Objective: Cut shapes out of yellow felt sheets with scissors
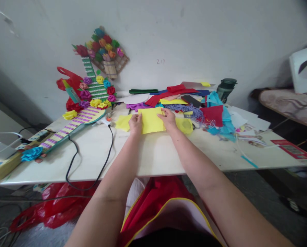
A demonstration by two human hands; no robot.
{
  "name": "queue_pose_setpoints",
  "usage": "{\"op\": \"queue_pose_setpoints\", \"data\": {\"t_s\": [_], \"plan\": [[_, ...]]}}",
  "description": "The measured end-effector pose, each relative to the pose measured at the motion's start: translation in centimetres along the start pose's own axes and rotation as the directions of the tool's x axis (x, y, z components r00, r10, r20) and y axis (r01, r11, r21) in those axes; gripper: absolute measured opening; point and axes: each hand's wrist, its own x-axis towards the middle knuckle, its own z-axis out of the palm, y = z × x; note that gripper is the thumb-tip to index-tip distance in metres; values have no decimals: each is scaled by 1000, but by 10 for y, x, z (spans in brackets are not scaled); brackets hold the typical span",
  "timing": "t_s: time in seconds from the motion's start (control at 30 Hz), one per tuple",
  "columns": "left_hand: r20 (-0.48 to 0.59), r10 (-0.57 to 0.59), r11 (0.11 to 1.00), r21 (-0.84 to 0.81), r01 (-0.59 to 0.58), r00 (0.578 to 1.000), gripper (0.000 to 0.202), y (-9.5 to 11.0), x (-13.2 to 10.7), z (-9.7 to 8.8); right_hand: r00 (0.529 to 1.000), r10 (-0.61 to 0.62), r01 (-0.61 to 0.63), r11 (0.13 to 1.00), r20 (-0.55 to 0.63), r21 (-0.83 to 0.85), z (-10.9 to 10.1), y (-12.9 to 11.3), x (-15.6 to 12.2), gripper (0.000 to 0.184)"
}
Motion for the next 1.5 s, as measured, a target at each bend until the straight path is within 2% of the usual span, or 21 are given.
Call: {"op": "queue_pose_setpoints", "data": {"t_s": [0.1, 0.2, 0.33, 0.47, 0.63, 0.77, 0.9, 0.97, 1.13, 1.27, 1.33, 1.4, 1.5], "plan": [[-29, 1, 1000, 18, 0, 1000, 24, 0, 1, 0, 999, -43, 43, 999, -17, 1, 0, -2, -1, 61], [-21, 0, 1000, -3, 0, 1000, 25, 0, 2, 0, 1000, 5, -5, 1000, -11, 17, -1, -5, -2, 67], [-5, 42, 999, -6, -42, 999, 25, 1, 0, 0, 991, 82, -96, 986, 107, 136, -3, -8, -3, 53], [17, 86, 996, 17, -87, 996, 25, 4, -3, 1, 954, 195, -243, 947, 226, 209, -7, -9, -5, 34], [40, 98, 993, 63, -100, 994, 23, 6, -5, 2, 904, 319, -386, 896, 285, 220, -7, -14, -9, 19], [52, 98, 994, 51, -100, 994, 21, 6, -5, 3, 883, 364, -433, 876, 297, 212, -6, -17, -11, 17], [65, 80, 997, -5, -80, 995, 22, 7, -6, 4, 845, 373, -470, 860, 383, 199, -7, -15, -10, 22], [61, 75, 997, -12, -74, 995, 22, 7, -6, 3, 849, 376, -465, 866, 371, 185, -8, -13, -10, 24], [41, 60, 995, 79, -63, 997, 18, 2, 0, 1, 902, 367, -392, 917, 230, 75, -5, -13, -11, 21], [-27, 40, 971, 236, -32, 999, 16, 0, 3, 0, 937, 280, -290, 957, 209, 15, -3, -8, -10, 22], [-42, 21, 965, 261, -9, 999, 16, 1, 2, -1, 952, 233, -231, 972, 197, -34, -3, -3, -8, 23], [-15, -34, 976, 214, 36, 999, 18, 2, 1, -2, 962, 198, -183, 979, 189, -91, -2, 1, -5, 26], [85, -148, 988, 64, 143, 985, 26, 5, -3, -2, 966, 161, -130, 979, 202, -157, -3, 3, -2, 33]]}}
